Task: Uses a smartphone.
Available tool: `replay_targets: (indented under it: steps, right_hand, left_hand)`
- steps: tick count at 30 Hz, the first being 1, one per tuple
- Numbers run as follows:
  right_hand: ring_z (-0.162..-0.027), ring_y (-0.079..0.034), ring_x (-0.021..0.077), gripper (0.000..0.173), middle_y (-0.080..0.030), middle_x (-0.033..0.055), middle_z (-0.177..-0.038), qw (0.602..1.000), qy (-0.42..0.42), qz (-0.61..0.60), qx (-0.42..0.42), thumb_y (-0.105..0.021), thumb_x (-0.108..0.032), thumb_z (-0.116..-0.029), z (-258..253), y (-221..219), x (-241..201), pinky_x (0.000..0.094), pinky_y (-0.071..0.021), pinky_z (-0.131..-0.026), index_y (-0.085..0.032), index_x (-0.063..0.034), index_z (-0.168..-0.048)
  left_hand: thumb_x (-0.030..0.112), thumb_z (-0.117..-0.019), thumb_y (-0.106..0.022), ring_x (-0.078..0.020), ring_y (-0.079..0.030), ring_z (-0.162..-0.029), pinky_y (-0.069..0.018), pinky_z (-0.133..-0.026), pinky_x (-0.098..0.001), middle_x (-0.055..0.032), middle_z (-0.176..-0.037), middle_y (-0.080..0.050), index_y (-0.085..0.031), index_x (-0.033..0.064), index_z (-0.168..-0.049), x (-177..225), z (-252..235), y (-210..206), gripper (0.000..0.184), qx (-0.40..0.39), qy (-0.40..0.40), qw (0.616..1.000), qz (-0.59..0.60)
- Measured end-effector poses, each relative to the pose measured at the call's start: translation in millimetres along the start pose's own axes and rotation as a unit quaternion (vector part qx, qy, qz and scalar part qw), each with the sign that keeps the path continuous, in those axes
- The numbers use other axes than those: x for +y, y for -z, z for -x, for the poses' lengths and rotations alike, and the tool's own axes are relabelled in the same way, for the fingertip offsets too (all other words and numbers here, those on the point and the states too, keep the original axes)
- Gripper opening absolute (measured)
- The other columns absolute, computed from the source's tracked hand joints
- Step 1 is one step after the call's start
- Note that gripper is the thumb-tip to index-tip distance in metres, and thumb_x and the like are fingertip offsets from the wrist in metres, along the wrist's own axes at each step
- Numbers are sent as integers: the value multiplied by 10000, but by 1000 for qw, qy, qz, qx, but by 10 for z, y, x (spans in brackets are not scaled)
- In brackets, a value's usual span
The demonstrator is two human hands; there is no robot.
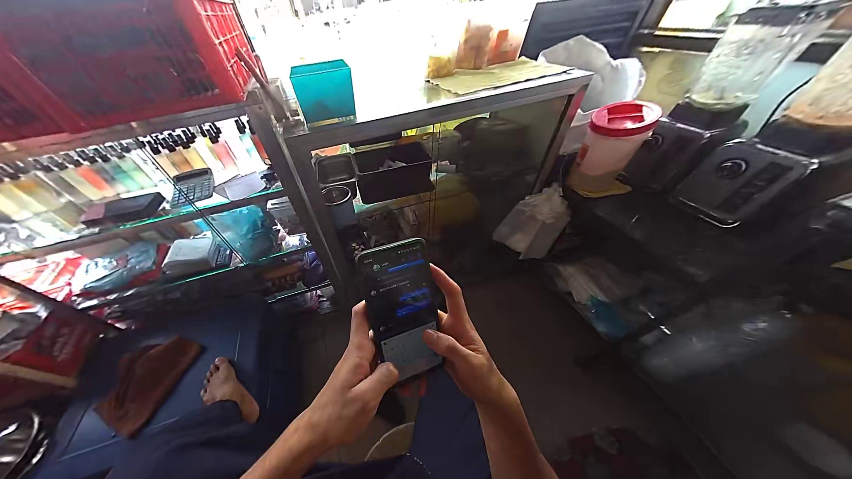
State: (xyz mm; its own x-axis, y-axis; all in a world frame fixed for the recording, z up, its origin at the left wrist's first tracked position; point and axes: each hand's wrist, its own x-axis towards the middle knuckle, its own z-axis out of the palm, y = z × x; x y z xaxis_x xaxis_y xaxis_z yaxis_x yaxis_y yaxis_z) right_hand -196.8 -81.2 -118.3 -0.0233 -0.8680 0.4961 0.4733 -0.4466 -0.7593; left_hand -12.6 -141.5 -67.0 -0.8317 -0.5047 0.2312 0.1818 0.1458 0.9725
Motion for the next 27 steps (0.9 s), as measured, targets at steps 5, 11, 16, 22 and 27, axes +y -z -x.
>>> replay_targets:
  steps: [5,11,16,22,27]
  right_hand:
    - [-974,-737,251,729,-646,120,-1308,1000,-4,6,5,-515,-133,-1031,-8,-6,8,355,-645,-596,-83,-257,-1606]
    - [-961,-739,252,768,-651,110,-1296,1000,-13,12,6,-532,-139,-1017,9,-34,-14,364,-646,-594,-62,-269,-1609]
    - [-969,-738,253,781,-645,111,-1311,1000,-13,14,0,-503,-84,-1000,33,-13,-7,361,-645,-590,-71,-305,-1611]
    - [-993,-726,254,857,-615,100,-1354,999,-15,29,-36,-482,-12,-950,60,10,-45,372,-649,-624,-67,-381,-1603]
    - [-975,-729,261,900,-611,94,-1351,998,-18,17,-51,-502,6,-945,65,16,-65,388,-652,-637,-62,-434,-1596]
  left_hand:
    - [-63,-911,-429,-157,-652,-1174,-612,-921,-348,-62,-1369,-554,13,49,-1538,6,10,3,776,5,6,1000,-15]
    - [-62,-913,-426,-178,-659,-1168,-619,-905,-369,-78,-1374,-554,34,57,-1548,26,2,8,794,15,25,1000,10]
    - [-63,-917,-413,-167,-673,-1134,-618,-887,-347,-71,-1345,-579,-7,87,-1550,38,7,-4,766,20,33,999,19]
    - [-29,-945,-408,-166,-702,-1041,-623,-832,-325,-62,-1257,-635,-134,186,-1550,57,18,34,699,22,57,998,25]
    - [-38,-946,-408,-146,-713,-976,-624,-791,-295,-47,-1213,-649,-129,231,-1555,77,25,27,722,13,55,998,34]
